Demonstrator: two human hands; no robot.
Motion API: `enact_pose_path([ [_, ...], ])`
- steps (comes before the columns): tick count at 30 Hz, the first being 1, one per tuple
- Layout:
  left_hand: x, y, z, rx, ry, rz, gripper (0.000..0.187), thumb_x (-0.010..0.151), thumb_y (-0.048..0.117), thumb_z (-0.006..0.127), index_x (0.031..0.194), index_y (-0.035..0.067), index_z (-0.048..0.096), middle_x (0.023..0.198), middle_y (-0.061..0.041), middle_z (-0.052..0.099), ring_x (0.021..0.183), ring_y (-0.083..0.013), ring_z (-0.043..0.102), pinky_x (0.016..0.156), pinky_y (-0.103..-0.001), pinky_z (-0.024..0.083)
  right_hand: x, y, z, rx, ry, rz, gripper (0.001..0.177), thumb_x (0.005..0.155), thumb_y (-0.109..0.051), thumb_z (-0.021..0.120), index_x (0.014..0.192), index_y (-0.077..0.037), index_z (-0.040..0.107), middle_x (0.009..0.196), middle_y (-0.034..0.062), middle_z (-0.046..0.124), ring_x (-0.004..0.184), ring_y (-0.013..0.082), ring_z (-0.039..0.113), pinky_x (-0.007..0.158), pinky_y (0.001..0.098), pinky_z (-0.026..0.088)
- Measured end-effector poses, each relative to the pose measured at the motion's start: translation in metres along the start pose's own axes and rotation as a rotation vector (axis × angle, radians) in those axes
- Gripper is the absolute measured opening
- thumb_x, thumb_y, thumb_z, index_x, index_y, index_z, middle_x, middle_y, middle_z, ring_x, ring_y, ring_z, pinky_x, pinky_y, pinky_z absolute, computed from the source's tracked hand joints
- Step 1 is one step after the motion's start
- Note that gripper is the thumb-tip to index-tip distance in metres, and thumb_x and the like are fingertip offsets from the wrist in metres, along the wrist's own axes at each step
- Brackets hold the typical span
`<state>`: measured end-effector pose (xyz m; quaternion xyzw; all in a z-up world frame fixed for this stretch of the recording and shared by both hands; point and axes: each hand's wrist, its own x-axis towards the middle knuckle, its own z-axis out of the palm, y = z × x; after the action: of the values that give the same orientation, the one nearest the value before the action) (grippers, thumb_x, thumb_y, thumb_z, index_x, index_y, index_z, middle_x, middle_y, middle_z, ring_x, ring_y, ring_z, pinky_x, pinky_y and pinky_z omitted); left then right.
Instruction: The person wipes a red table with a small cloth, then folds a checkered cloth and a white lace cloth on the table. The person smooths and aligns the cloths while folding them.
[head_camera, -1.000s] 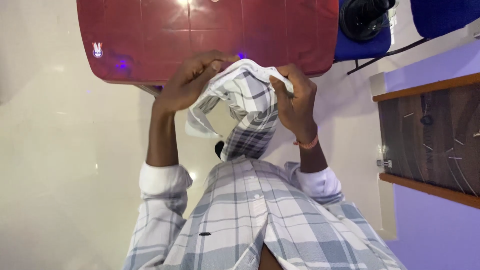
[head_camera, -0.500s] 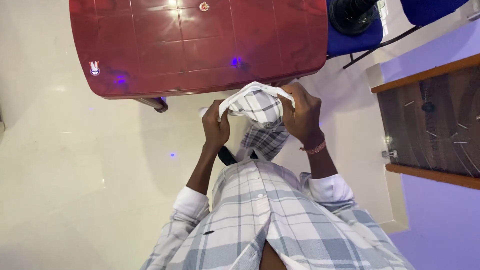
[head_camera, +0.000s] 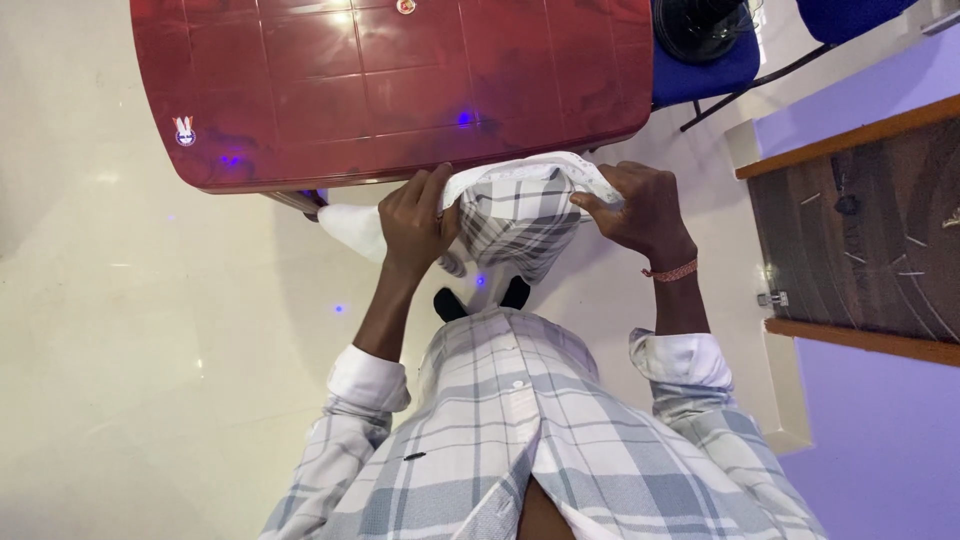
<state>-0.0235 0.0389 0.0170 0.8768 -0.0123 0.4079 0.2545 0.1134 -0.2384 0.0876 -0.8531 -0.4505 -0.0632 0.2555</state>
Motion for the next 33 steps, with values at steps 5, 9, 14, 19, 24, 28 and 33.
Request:
enact_pose_path([
  [5,0.022,-0.016,-0.039,0.203,0.021,0.165,0.041,0.087,0.012,0.07,0.125,-0.003,0.068,0.085,-0.01,0.062,0.068,-0.0231,0.063,0.06,-0.036,0.052,0.008,-0.007,-0.008,-0.067,-0.073,-0.001,0.022,0.078,-0.019,0.087,0.082,-0.003,0.074,0.075,0.0124,0.065,0.073,0.0313,0.065,0.061,0.0418,0.051],
  [9,0.036,-0.021,-0.065,0.256,0.018,0.231,0.045,0.088,0.014,0.069,0.128,-0.006,0.069,0.081,-0.008,0.059,0.067,-0.0212,0.061,0.058,-0.036,0.052,0.016,-0.005,-0.001,-0.109,-0.04,0.007,0.015,0.08,-0.009,0.086,0.082,-0.002,0.073,0.077,0.0093,0.065,0.076,0.0284,0.062,0.073,0.0413,0.053],
  [14,0.072,-0.04,-0.095,0.401,0.046,0.211,0.051,0.092,0.02,0.071,0.138,-0.001,0.064,0.1,-0.009,0.064,0.079,-0.0217,0.066,0.063,-0.036,0.054,0.042,-0.013,0.01,0.231,0.231,0.059,0.024,0.092,-0.012,0.085,0.108,0.002,0.073,0.095,0.0127,0.069,0.087,0.0253,0.067,0.075,0.0363,0.051],
  [19,0.119,-0.076,-0.108,0.668,0.068,0.444,0.061,0.096,0.008,0.068,0.152,0.019,0.046,0.13,-0.012,0.057,0.089,-0.0188,0.067,0.064,-0.03,0.054,0.101,-0.02,0.03,0.166,0.589,0.045,0.016,0.104,-0.011,0.074,0.117,-0.004,0.07,0.099,0.0129,0.063,0.088,0.0276,0.063,0.079,0.0387,0.05],
  [24,0.151,-0.151,-0.084,1.019,0.008,0.696,0.083,0.091,-0.009,0.063,0.161,0.027,0.037,0.147,-0.01,0.047,0.089,-0.0142,0.053,0.077,-0.028,0.052,0.178,0.017,0.062,-0.068,0.803,-0.08,0.03,0.109,-0.008,0.075,0.136,-0.01,0.064,0.111,0.012,0.053,0.097,0.0263,0.063,0.082,0.038,0.055],
  [28,0.167,-0.226,-0.047,1.068,-0.132,0.67,0.056,0.109,0.011,0.056,0.162,0.015,0.041,0.157,-0.006,0.043,0.103,-0.0179,0.052,0.082,-0.032,0.052,0.264,0.054,0.113,0.016,0.922,-0.249,0.039,0.101,-0.007,0.082,0.132,-0.018,0.06,0.116,0.0061,0.058,0.096,0.0253,0.065,0.079,0.0373,0.055],
  [33,0.191,-0.308,0.0,1.048,-0.291,0.472,0.065,0.104,0.022,0.062,0.165,0.018,0.039,0.154,-0.011,0.042,0.108,-0.0217,0.052,0.083,-0.036,0.049,0.327,0.104,0.131,-0.684,0.397,-0.408,0.056,0.1,-0.005,0.07,0.151,-0.022,0.057,0.132,0.0052,0.053,0.093,0.0187,0.059,0.076,0.0346,0.049],
])
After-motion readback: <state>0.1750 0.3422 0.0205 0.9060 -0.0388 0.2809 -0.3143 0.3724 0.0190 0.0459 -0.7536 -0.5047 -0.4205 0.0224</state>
